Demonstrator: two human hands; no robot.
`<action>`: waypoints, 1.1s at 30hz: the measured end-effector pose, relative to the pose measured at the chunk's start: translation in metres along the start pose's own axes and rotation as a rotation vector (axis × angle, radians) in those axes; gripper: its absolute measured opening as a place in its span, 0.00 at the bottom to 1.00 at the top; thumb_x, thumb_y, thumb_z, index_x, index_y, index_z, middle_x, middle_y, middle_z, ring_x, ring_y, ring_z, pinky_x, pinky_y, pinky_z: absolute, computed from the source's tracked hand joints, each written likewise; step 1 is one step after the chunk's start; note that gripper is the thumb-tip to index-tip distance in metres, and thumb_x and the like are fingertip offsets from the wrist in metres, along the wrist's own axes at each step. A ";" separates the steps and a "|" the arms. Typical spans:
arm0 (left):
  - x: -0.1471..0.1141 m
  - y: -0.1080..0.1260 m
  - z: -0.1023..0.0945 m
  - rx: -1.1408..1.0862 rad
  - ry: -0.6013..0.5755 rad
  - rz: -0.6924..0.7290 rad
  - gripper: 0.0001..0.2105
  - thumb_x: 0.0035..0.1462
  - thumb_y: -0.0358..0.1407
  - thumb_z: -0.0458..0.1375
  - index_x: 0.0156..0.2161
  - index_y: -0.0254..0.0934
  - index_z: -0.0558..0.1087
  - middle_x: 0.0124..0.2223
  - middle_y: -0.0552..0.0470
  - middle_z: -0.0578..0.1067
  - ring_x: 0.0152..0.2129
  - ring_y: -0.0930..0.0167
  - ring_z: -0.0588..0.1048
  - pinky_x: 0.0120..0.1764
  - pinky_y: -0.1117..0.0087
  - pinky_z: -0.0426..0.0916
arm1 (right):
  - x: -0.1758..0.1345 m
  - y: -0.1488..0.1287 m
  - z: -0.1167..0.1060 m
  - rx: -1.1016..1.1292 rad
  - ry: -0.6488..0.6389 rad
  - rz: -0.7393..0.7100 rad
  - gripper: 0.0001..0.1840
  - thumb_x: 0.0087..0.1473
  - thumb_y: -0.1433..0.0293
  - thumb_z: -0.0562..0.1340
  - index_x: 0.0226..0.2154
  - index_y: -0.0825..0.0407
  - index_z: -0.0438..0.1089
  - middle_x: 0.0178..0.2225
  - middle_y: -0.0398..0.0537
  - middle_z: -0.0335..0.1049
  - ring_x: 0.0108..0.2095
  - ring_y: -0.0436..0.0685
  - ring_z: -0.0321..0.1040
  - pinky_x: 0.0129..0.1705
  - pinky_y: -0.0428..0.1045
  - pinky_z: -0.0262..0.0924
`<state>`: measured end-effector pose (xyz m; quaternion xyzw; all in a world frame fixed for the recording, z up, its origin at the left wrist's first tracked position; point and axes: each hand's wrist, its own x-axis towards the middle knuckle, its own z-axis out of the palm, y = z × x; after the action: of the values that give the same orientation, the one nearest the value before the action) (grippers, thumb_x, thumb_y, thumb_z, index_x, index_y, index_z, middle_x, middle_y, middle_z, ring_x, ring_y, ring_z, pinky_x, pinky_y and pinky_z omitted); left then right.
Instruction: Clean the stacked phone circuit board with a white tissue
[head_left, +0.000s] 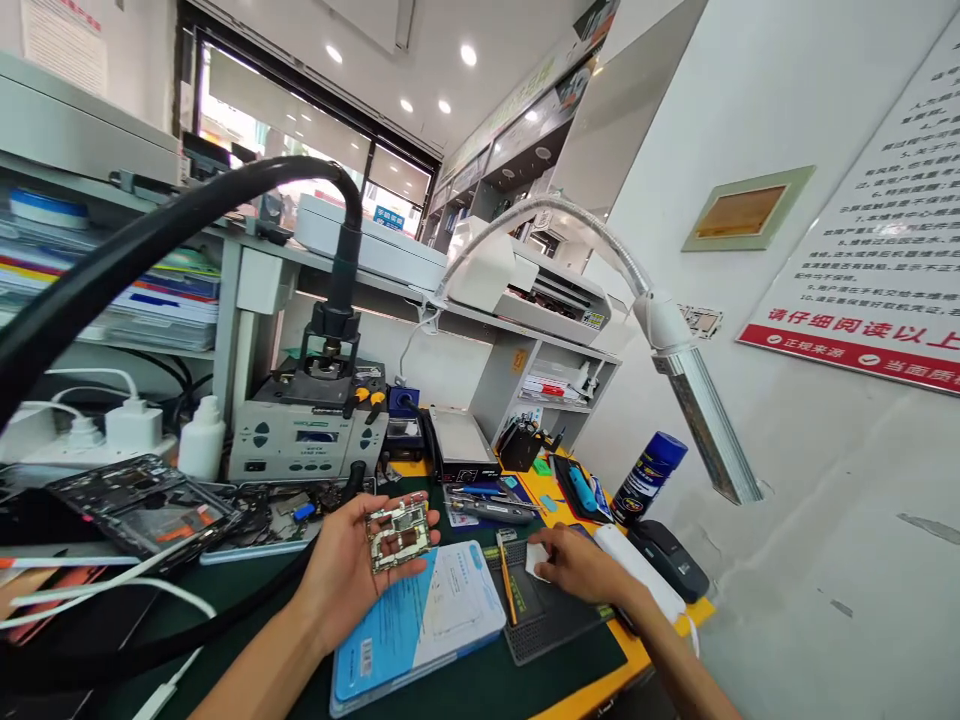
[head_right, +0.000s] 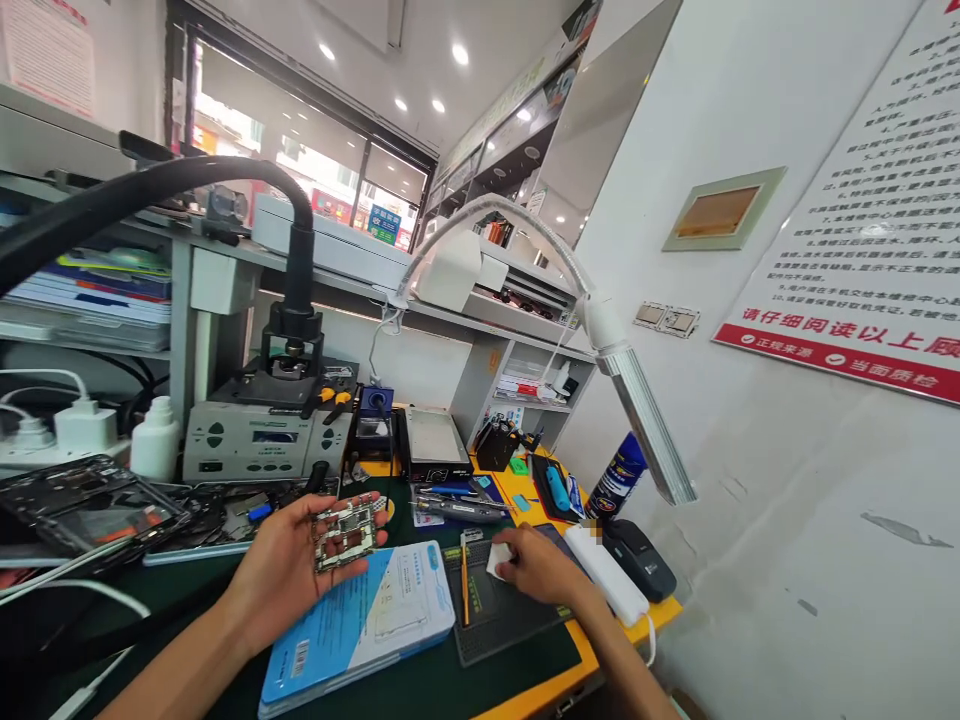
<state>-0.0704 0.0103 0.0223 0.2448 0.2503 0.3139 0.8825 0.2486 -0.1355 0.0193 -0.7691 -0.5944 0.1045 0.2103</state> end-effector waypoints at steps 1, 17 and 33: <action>-0.001 0.000 0.001 -0.004 -0.017 -0.006 0.20 0.56 0.37 0.56 0.52 0.29 0.72 0.44 0.35 0.81 0.37 0.56 0.82 0.27 0.60 0.80 | -0.005 0.005 0.008 -0.028 -0.001 -0.007 0.14 0.50 0.63 0.64 0.40 0.45 0.78 0.36 0.49 0.75 0.35 0.59 0.72 0.39 0.51 0.61; -0.004 -0.004 0.005 -0.048 -0.063 0.043 0.18 0.60 0.42 0.55 0.47 0.30 0.75 0.38 0.41 0.81 0.31 0.62 0.80 0.35 0.56 0.79 | 0.032 -0.159 0.059 0.212 0.459 -0.599 0.08 0.62 0.66 0.60 0.37 0.51 0.74 0.34 0.51 0.73 0.34 0.54 0.68 0.36 0.50 0.64; 0.002 -0.010 0.006 -0.096 0.123 0.059 0.10 0.57 0.40 0.55 0.36 0.34 0.73 0.30 0.48 0.78 0.24 0.69 0.76 0.29 0.66 0.76 | 0.040 -0.167 0.099 0.384 0.398 -0.538 0.07 0.62 0.68 0.60 0.36 0.50 0.74 0.32 0.47 0.70 0.32 0.51 0.65 0.33 0.48 0.59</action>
<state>-0.0608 0.0032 0.0208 0.1896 0.2814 0.3657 0.8667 0.0737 -0.0429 0.0099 -0.5378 -0.6921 0.0038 0.4814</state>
